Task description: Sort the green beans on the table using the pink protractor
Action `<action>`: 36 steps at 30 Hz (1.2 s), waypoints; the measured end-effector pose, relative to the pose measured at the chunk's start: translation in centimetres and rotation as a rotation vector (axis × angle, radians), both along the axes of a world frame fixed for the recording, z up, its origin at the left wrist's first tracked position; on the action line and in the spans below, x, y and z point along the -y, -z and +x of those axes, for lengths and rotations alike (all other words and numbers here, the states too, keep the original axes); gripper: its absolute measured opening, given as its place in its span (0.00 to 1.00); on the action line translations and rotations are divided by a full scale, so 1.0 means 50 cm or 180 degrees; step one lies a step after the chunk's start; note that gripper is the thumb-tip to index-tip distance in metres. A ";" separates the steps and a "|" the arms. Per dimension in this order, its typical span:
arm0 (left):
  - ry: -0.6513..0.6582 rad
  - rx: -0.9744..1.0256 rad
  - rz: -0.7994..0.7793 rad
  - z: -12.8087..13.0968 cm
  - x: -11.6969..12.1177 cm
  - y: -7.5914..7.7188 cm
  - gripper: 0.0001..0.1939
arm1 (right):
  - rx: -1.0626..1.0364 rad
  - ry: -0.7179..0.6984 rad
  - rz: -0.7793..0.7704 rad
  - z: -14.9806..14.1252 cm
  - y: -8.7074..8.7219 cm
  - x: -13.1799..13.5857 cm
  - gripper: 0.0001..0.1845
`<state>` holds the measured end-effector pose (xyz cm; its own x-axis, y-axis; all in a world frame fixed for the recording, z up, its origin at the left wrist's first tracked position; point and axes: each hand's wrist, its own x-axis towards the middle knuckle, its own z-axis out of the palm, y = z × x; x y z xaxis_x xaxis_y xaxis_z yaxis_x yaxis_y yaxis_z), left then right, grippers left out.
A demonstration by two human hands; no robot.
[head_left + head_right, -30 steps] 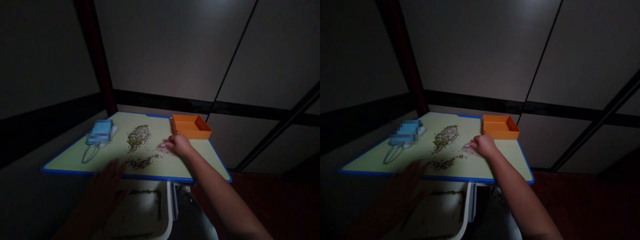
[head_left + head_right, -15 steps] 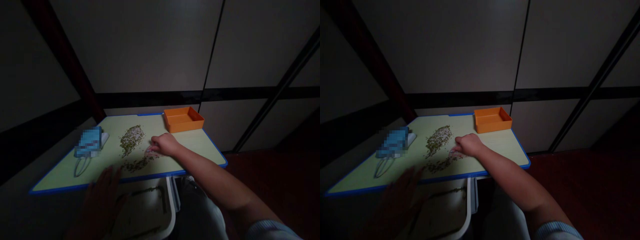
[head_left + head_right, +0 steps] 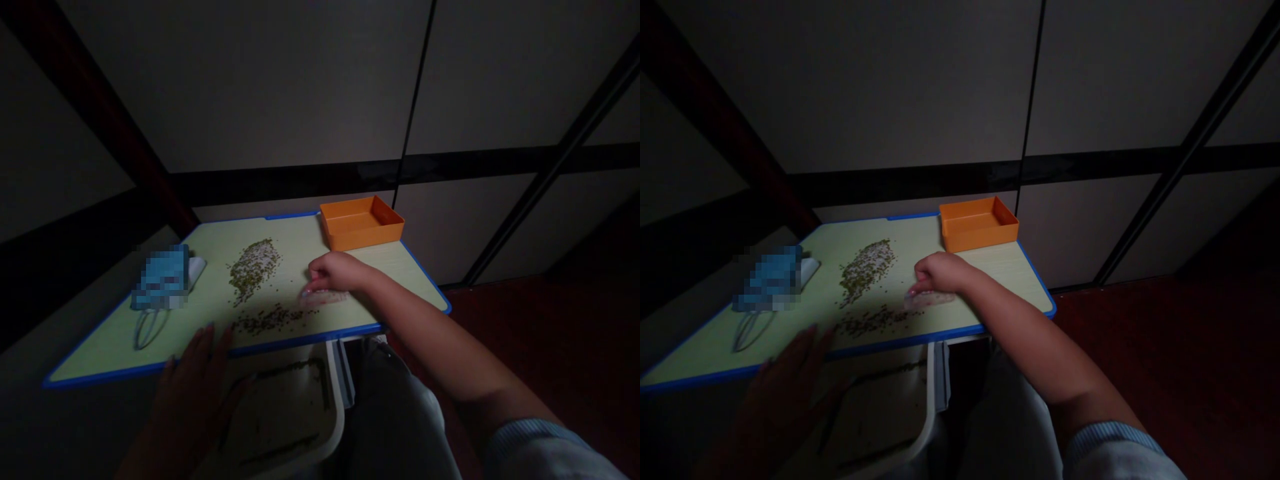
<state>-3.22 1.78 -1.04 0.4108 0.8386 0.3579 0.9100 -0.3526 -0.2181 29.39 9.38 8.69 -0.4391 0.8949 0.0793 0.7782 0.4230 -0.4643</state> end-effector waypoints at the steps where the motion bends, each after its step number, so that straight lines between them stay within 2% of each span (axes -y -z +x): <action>1: -0.0040 0.0009 -0.0043 0.003 0.001 -0.002 0.35 | -0.0082 0.0038 -0.0221 0.013 -0.003 -0.002 0.18; 6: -0.0009 0.0021 -0.0129 0.012 0.007 -0.017 0.36 | -0.0460 -0.0024 -0.1075 0.062 -0.014 -0.006 0.20; 9: -0.0012 0.0023 -0.0156 0.014 0.008 -0.022 0.36 | -0.0412 -0.0055 -0.1244 0.068 -0.017 -0.002 0.20; 18: -0.0038 0.0028 -0.0177 0.014 0.012 -0.017 0.35 | -0.0260 0.0006 -0.1086 0.055 -0.018 0.003 0.19; 28: -0.0124 -0.0021 -0.0327 0.024 0.015 -0.032 0.36 | -0.0203 0.0082 -0.0989 0.048 -0.017 0.004 0.17; 36: 0.0034 0.0052 -0.0192 0.014 0.014 -0.015 0.37 | -0.0348 -0.0127 -0.1052 0.046 -0.016 0.005 0.17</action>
<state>-2.53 1.07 -0.30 0.4144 0.8544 0.3136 0.9093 -0.3745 -0.1813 31.67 9.15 9.48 -0.4792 0.8624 -0.1633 0.7022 0.2650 -0.6609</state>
